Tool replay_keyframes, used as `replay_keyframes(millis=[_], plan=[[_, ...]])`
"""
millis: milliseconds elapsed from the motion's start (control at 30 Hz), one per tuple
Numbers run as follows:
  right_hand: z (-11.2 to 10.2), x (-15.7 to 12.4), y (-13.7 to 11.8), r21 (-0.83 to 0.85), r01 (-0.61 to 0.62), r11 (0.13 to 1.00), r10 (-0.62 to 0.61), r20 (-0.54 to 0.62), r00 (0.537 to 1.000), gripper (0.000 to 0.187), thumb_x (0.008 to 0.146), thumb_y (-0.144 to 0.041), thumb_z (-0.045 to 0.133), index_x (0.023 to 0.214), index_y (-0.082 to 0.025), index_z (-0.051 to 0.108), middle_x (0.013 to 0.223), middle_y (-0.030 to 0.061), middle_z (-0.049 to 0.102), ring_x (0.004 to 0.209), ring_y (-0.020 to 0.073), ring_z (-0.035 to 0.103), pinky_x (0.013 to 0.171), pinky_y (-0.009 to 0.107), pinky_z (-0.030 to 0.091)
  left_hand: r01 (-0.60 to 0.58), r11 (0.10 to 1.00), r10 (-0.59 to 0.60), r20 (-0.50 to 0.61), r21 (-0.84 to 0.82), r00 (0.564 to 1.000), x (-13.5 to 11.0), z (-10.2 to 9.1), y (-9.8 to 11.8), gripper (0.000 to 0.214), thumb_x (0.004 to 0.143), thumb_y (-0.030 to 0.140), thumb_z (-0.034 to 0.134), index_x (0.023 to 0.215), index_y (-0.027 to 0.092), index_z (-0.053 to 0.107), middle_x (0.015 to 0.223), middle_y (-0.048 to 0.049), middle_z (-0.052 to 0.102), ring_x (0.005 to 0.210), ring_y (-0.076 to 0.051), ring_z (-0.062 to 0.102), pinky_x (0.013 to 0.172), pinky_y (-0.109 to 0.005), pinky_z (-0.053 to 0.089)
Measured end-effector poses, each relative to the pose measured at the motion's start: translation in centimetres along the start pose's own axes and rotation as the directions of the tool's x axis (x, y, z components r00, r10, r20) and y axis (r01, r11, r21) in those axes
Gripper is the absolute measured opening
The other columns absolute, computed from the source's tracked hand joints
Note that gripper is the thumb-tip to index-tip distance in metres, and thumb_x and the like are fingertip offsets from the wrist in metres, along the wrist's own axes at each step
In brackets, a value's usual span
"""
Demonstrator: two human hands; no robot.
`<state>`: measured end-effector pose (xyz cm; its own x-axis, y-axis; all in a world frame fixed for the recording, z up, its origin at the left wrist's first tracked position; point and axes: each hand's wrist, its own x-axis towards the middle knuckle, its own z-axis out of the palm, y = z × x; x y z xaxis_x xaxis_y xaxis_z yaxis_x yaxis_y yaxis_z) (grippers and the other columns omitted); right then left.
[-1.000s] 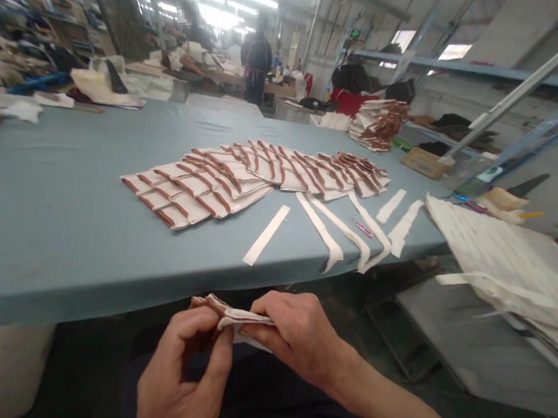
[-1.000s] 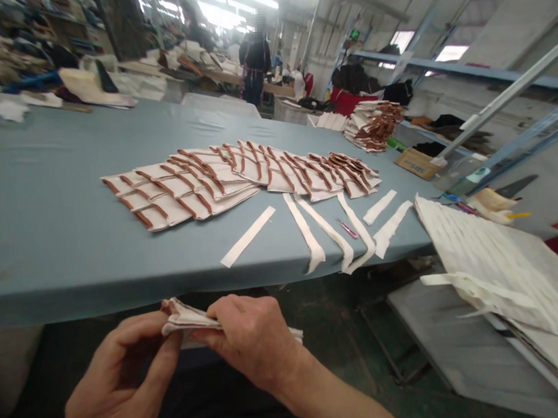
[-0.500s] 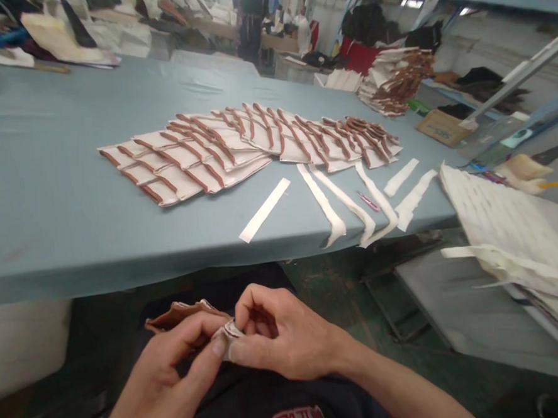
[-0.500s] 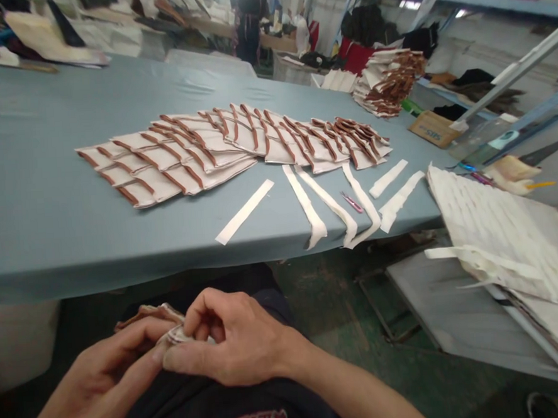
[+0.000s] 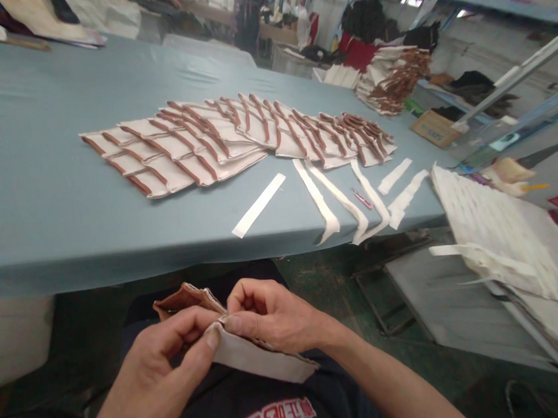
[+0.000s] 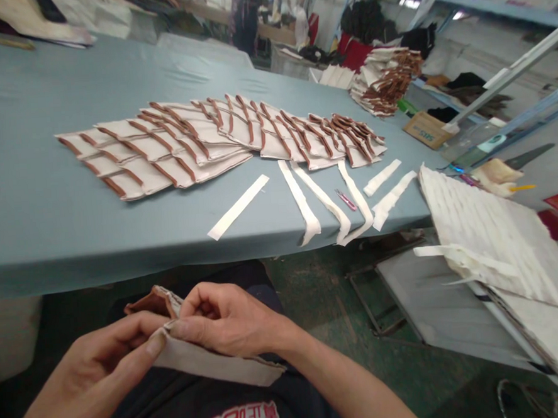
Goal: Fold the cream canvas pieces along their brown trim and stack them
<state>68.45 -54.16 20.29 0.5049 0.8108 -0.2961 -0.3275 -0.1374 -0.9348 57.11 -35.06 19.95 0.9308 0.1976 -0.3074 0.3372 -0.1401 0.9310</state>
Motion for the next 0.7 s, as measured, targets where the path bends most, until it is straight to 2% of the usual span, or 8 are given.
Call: replay_keyframes(millis=[100, 167, 367, 433, 567, 700], plan=[[0.2, -0.6, -0.7, -0.217, 0.100, 0.971, -0.118, -0.069, 0.991, 0.042, 0.100, -0.058, 0.083, 0.094, -0.021, 0.065, 0.077, -0.0056, 0.059, 0.067, 0.0112, 0.050, 0.064, 0.026, 0.042, -0.019, 1.000, 0.020, 0.062, -0.017, 0.998, 0.4, -0.5, -1.4, 0.041, 0.093, 0.064, 0.076, 0.081, 0.025, 0.083, 0.074, -0.0020, 0.082, 0.067, -0.023, 0.072, 0.065, -0.028, 0.058], [0.4, -1.0, -1.1, -0.296, 0.130, 0.946, -0.160, -0.079, 0.984, 0.032, 0.104, -0.049, 0.079, 0.095, -0.021, 0.066, 0.078, -0.0052, 0.060, 0.068, 0.0115, 0.052, 0.067, 0.026, 0.043, -0.012, 1.000, 0.014, 0.068, -0.025, 0.998, 0.4, -0.6, -1.5, 0.043, 0.092, 0.066, 0.076, 0.083, 0.025, 0.083, 0.075, -0.0019, 0.081, 0.067, -0.022, 0.071, 0.063, -0.028, 0.057], [1.6, -1.2, -1.2, -0.355, 0.099, 0.930, -0.171, -0.178, 0.969, 0.012, 0.099, -0.029, 0.073, 0.097, -0.021, 0.064, 0.084, -0.0031, 0.067, 0.074, 0.0129, 0.060, 0.067, 0.026, 0.044, 0.094, 0.991, -0.097, -0.026, -0.092, 0.995, -0.2, 1.0, 1.9, 0.036, 0.082, 0.057, 0.084, 0.071, 0.023, 0.077, 0.071, 0.0013, 0.070, 0.067, -0.017, 0.059, 0.060, -0.024, 0.046], [1.9, -1.2, -1.1, -0.366, 0.088, 0.926, -0.174, -0.207, 0.963, 0.009, 0.099, -0.026, 0.071, 0.097, -0.022, 0.063, 0.084, -0.0030, 0.067, 0.074, 0.0129, 0.061, 0.066, 0.025, 0.044, 0.099, 0.988, -0.103, -0.028, -0.115, 0.994, -0.1, 1.2, 2.1, 0.038, 0.082, 0.057, 0.085, 0.068, 0.022, 0.076, 0.070, 0.0020, 0.065, 0.066, -0.016, 0.055, 0.059, -0.023, 0.043], [2.3, -1.2, -1.1, -0.366, 0.072, 0.928, -0.170, -0.241, 0.955, 0.011, 0.100, -0.030, 0.069, 0.095, -0.022, 0.064, 0.081, -0.0032, 0.066, 0.071, 0.0128, 0.061, 0.064, 0.025, 0.043, 0.058, 0.994, -0.058, 0.007, -0.092, 0.998, 0.4, 0.5, 0.3, 0.046, 0.087, 0.067, 0.081, 0.074, 0.023, 0.080, 0.075, -0.0010, 0.071, 0.068, -0.018, 0.060, 0.059, -0.024, 0.048], [2.9, -1.3, -1.3, -0.458, 0.037, 0.888, -0.180, -0.272, 0.945, 0.011, 0.100, -0.032, 0.069, 0.098, -0.022, 0.065, 0.081, -0.0023, 0.067, 0.071, 0.0137, 0.061, 0.066, 0.026, 0.044, -0.057, 0.998, 0.056, 0.023, 0.022, 0.998, 0.4, -0.3, -1.5, 0.053, 0.094, 0.072, 0.071, 0.074, 0.024, 0.079, 0.082, -0.0044, 0.075, 0.071, -0.021, 0.066, 0.059, -0.026, 0.053]])
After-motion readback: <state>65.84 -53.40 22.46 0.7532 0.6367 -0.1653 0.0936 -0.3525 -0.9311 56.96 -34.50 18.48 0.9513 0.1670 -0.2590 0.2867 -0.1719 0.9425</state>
